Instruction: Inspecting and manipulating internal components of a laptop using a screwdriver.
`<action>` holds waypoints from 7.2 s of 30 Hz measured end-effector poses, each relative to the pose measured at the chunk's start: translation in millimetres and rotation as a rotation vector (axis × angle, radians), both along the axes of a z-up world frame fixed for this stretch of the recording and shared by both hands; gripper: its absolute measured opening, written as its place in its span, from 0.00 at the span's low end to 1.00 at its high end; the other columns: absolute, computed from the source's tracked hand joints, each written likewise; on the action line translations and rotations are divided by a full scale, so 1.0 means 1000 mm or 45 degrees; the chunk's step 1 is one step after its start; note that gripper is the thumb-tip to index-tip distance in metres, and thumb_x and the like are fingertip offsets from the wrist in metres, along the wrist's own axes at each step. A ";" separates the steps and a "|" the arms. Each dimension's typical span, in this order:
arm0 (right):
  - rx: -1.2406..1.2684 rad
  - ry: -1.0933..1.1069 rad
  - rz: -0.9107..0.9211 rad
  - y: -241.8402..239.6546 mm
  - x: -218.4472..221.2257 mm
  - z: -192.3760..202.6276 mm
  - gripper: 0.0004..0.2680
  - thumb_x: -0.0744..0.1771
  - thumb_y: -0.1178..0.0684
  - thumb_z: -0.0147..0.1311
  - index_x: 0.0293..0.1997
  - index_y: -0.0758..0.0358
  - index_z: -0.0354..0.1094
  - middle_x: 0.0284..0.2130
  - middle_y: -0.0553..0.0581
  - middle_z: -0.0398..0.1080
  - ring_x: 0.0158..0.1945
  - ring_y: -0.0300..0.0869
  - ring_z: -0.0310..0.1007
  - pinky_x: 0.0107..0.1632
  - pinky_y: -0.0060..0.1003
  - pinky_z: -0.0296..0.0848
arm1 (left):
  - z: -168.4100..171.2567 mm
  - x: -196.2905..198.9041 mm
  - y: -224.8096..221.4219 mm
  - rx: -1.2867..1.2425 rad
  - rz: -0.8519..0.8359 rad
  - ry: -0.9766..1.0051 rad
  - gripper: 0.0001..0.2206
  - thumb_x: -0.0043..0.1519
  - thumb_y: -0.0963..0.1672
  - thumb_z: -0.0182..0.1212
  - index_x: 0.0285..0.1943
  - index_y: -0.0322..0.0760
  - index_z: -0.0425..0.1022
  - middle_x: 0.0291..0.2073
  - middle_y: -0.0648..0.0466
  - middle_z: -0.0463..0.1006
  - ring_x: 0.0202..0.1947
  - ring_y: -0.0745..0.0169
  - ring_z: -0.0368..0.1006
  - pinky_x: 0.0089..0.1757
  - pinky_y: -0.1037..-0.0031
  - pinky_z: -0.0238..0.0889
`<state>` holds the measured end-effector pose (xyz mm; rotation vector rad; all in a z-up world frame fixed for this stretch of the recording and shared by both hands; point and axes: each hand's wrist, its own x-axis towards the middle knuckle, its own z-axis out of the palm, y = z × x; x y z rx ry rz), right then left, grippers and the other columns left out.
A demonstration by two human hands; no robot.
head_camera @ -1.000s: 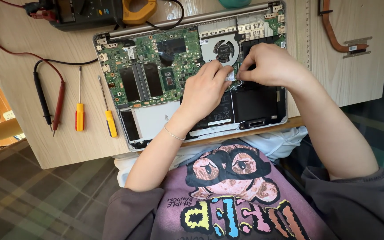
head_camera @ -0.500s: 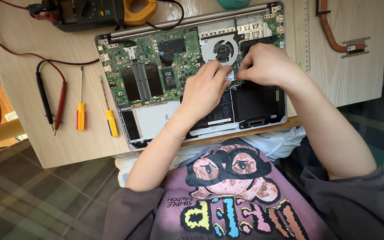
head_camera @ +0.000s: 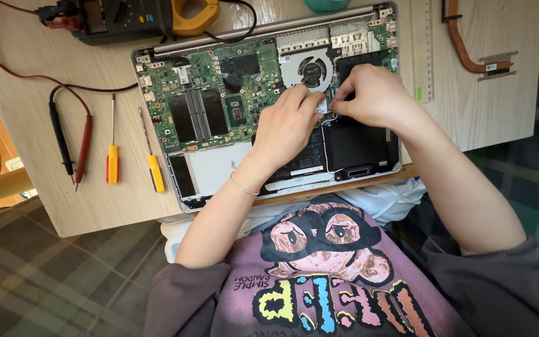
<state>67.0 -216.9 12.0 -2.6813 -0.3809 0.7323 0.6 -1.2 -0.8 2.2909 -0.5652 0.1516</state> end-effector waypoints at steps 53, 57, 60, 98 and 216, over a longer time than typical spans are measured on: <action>0.192 -0.196 -0.122 -0.002 -0.027 -0.005 0.07 0.63 0.46 0.64 0.35 0.55 0.81 0.33 0.55 0.70 0.44 0.51 0.73 0.47 0.48 0.67 | 0.006 0.000 0.001 -0.023 0.001 0.001 0.15 0.58 0.43 0.70 0.53 0.38 0.75 0.41 0.54 0.71 0.45 0.56 0.74 0.38 0.68 0.71; 0.203 -0.130 -0.089 -0.003 -0.022 -0.007 0.08 0.63 0.45 0.64 0.36 0.56 0.81 0.34 0.57 0.70 0.43 0.53 0.73 0.47 0.49 0.68 | 0.007 -0.001 0.002 -0.024 0.013 -0.016 0.15 0.58 0.43 0.70 0.53 0.38 0.75 0.41 0.54 0.71 0.45 0.56 0.74 0.37 0.68 0.71; 0.160 -0.066 -0.141 0.000 -0.021 -0.004 0.08 0.62 0.45 0.64 0.37 0.56 0.81 0.35 0.57 0.71 0.42 0.53 0.74 0.47 0.48 0.69 | 0.006 0.000 0.001 -0.023 0.014 0.004 0.15 0.58 0.43 0.70 0.53 0.39 0.75 0.41 0.54 0.71 0.45 0.56 0.74 0.37 0.67 0.70; 0.014 -0.936 -0.032 0.059 -0.135 -0.012 0.22 0.66 0.46 0.58 0.63 0.70 0.67 0.43 0.58 0.64 0.51 0.49 0.62 0.55 0.51 0.53 | 0.024 -0.014 -0.001 0.193 0.021 -0.135 0.16 0.53 0.40 0.63 0.51 0.36 0.80 0.38 0.52 0.71 0.42 0.53 0.70 0.38 0.69 0.70; -0.377 -0.696 -0.020 0.094 -0.128 0.018 0.42 0.64 0.17 0.45 0.63 0.80 0.66 0.34 0.62 0.71 0.35 0.51 0.72 0.44 0.46 0.61 | 0.038 -0.116 0.181 -0.561 0.918 0.630 0.12 0.67 0.43 0.61 0.59 0.35 0.71 0.31 0.53 0.73 0.30 0.65 0.70 0.34 0.75 0.66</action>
